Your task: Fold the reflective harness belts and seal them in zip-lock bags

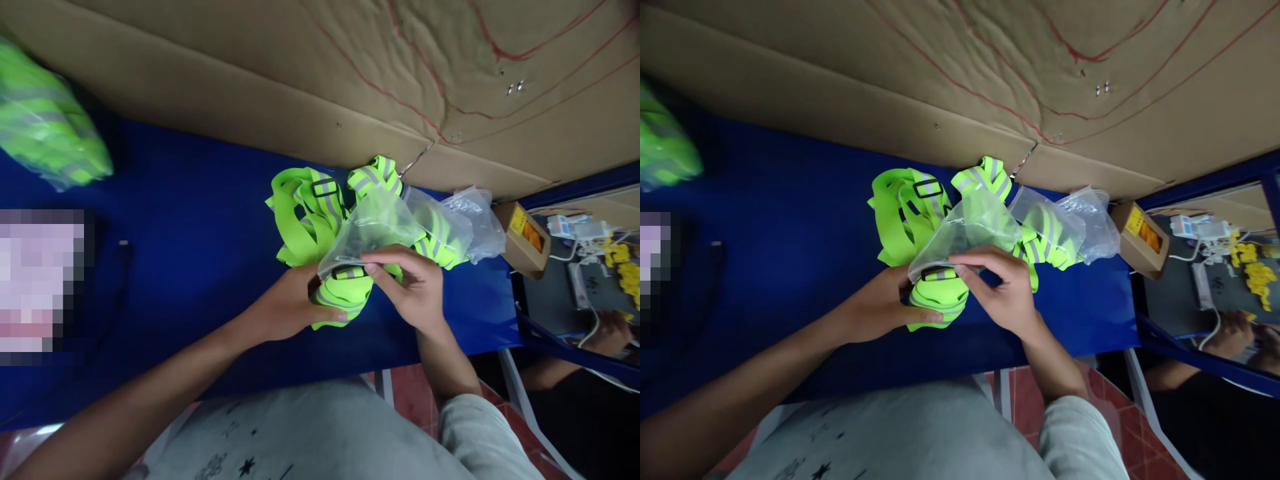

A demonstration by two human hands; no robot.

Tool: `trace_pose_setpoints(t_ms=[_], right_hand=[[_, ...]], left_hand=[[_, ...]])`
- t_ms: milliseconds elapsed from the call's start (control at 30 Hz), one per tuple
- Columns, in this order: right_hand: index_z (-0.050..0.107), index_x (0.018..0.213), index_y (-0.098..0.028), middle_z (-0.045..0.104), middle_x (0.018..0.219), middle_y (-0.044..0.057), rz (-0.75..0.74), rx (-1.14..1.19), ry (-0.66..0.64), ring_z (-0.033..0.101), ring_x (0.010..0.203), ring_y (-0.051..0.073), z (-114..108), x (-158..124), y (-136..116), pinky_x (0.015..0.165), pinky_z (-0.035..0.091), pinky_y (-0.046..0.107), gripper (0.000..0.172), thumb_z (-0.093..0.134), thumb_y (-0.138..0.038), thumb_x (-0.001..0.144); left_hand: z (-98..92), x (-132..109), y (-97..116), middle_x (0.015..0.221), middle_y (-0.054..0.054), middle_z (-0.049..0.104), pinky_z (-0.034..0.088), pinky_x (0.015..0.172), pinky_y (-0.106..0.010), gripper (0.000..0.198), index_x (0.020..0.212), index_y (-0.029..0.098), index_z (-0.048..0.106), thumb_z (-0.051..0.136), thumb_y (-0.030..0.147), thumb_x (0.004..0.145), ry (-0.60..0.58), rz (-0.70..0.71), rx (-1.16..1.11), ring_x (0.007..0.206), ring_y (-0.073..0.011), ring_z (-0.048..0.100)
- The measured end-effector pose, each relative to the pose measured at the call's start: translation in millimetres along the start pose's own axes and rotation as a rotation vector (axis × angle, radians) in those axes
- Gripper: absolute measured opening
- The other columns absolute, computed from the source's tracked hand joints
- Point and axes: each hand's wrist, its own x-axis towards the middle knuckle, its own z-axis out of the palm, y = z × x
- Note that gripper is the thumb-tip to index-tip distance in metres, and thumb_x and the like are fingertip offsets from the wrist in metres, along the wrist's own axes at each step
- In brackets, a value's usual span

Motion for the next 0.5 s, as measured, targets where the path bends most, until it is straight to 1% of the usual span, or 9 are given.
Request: trace_pose_setpoints(t_ms=[100,167,200,267,333,400,433,467,500], right_hand=[[0.075,0.122,-0.035,0.079,0.104,0.001,-0.241,-0.097,-0.076,0.074,0.092,0.019,3,-6,-6,0.081,0.062,0.038,0.042,0.069,-0.007,0.091],[0.072,0.128,-0.035,0.077,0.107,0.002,-0.361,-0.173,-0.123,0.073,0.097,0.021,3,-10,-5,0.084,0.061,0.041,0.048,0.066,-0.005,0.092],[0.072,0.129,-0.036,0.076,0.107,0.002,-0.391,-0.215,-0.133,0.072,0.099,0.022,2,-11,-4,0.086,0.061,0.041,0.049,0.065,-0.005,0.092],[0.072,0.128,-0.036,0.073,0.106,0.003,-0.407,-0.284,-0.138,0.07,0.1,0.022,0,-12,-2,0.087,0.06,0.041,0.048,0.064,-0.005,0.092],[0.073,0.126,-0.035,0.07,0.103,0.003,-0.4,-0.296,-0.157,0.068,0.099,0.021,-4,-9,-1,0.087,0.06,0.04,0.044,0.064,-0.006,0.094],[0.073,0.124,-0.034,0.068,0.103,0.003,-0.391,-0.241,-0.198,0.068,0.097,0.02,-7,-6,1,0.087,0.059,0.039,0.038,0.067,-0.011,0.095],[0.073,0.122,-0.033,0.068,0.104,0.003,-0.37,-0.199,-0.194,0.068,0.098,0.02,-7,-4,3,0.089,0.059,0.039,0.033,0.069,-0.015,0.095],[0.072,0.121,-0.032,0.068,0.107,0.003,-0.332,-0.148,-0.155,0.067,0.101,0.02,-7,-4,4,0.092,0.058,0.039,0.029,0.072,-0.021,0.094],[0.071,0.122,-0.031,0.067,0.111,0.004,-0.273,-0.084,-0.093,0.066,0.106,0.022,-4,-4,7,0.095,0.058,0.04,0.03,0.075,-0.028,0.093]], left_hand=[[2.3,2,3,0.115,-0.004,0.078,0.056,0.099,-0.04,0.055,0.115,0.021,0.072,0.094,0.029,0.066,-0.019,-0.014,-0.123,0.108,-0.0262,0.072],[1.3,2,8,0.115,-0.005,0.078,0.058,0.097,-0.04,0.056,0.116,0.02,0.071,0.094,0.028,0.065,0.011,-0.036,-0.225,0.107,-0.0269,0.073],[0.2,1,10,0.117,-0.006,0.078,0.059,0.095,-0.039,0.059,0.118,0.021,0.07,0.095,0.028,0.065,0.042,-0.036,-0.27,0.108,-0.0274,0.073],[-2.4,1,12,0.124,-0.007,0.076,0.061,0.093,-0.038,0.067,0.123,0.022,0.068,0.096,0.026,0.062,0.132,0.001,-0.331,0.111,-0.0288,0.073],[-4.4,1,12,0.13,-0.008,0.074,0.061,0.094,-0.038,0.076,0.127,0.022,0.066,0.098,0.022,0.058,0.207,0.07,-0.341,0.115,-0.0305,0.072],[-5.1,1,10,0.13,-0.009,0.074,0.062,0.095,-0.039,0.076,0.127,0.021,0.066,0.098,0.02,0.057,0.242,0.121,-0.321,0.117,-0.0317,0.071],[-5.1,1,8,0.128,-0.009,0.075,0.063,0.094,-0.04,0.074,0.125,0.021,0.067,0.098,0.02,0.058,0.256,0.145,-0.318,0.115,-0.0317,0.072],[-4.9,2,6,0.125,-0.008,0.076,0.063,0.094,-0.041,0.072,0.123,0.021,0.068,0.098,0.02,0.058,0.275,0.174,-0.323,0.113,-0.0315,0.073],[-4.6,2,5,0.124,-0.008,0.076,0.063,0.094,-0.042,0.07,0.122,0.021,0.069,0.098,0.02,0.059,0.306,0.213,-0.333,0.112,-0.0309,0.074]])
